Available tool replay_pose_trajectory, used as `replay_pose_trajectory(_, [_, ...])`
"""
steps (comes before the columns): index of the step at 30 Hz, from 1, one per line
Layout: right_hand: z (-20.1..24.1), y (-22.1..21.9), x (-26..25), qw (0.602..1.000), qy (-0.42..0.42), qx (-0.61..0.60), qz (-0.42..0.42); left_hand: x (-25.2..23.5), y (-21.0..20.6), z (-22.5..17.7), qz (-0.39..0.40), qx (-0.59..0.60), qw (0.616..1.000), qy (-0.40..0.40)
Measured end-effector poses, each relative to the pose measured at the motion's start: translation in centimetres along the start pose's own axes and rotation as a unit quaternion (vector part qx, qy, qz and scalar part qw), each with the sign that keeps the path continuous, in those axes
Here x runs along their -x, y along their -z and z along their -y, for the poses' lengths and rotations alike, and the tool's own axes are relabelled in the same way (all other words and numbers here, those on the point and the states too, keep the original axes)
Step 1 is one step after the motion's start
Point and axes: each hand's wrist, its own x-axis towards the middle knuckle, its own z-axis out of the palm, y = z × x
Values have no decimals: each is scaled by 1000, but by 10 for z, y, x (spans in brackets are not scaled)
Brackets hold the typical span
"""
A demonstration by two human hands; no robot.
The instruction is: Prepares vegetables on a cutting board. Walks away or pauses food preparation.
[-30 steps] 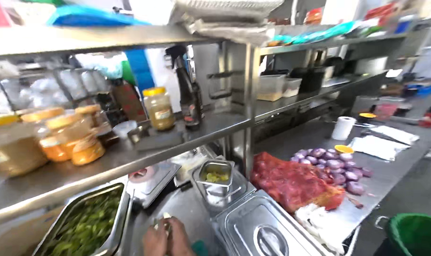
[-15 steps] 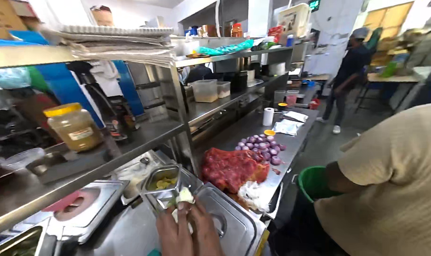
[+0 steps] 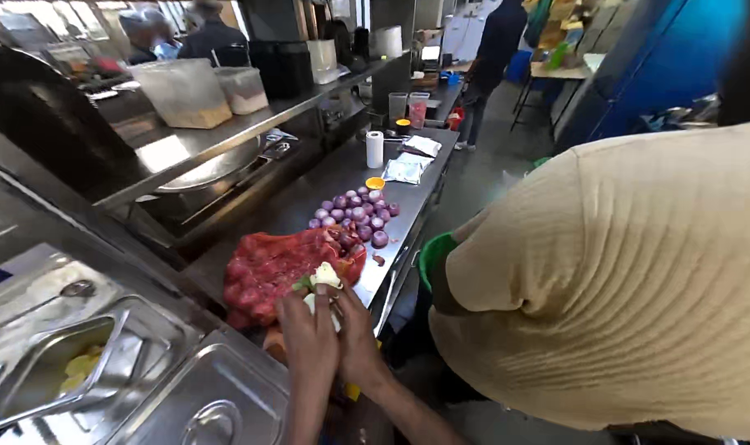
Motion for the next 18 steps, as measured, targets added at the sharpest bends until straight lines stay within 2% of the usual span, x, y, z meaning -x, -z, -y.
replay_pose_trajectory(6, [-82,49,-47,997,-26,33,-67,-46,-107,-2,75,0,997,25])
replay_pose_trajectory(11, [-155,75,-70,983,-95,115,-105,-80,-193,22,179,-3,981,75])
replay_pose_trajectory(16, [-243,99,-88,954,-136,242,-114,-107,-289,70,262,61,957,112])
replay_pose_trajectory(17, [-246,105,-94,939,-125,296,-121,-111,-308,76,282,74,949,124])
replay_pose_trajectory(18, [-222,113,-106,911,-137,375,-103,-115,-328,80,302,85,940,132])
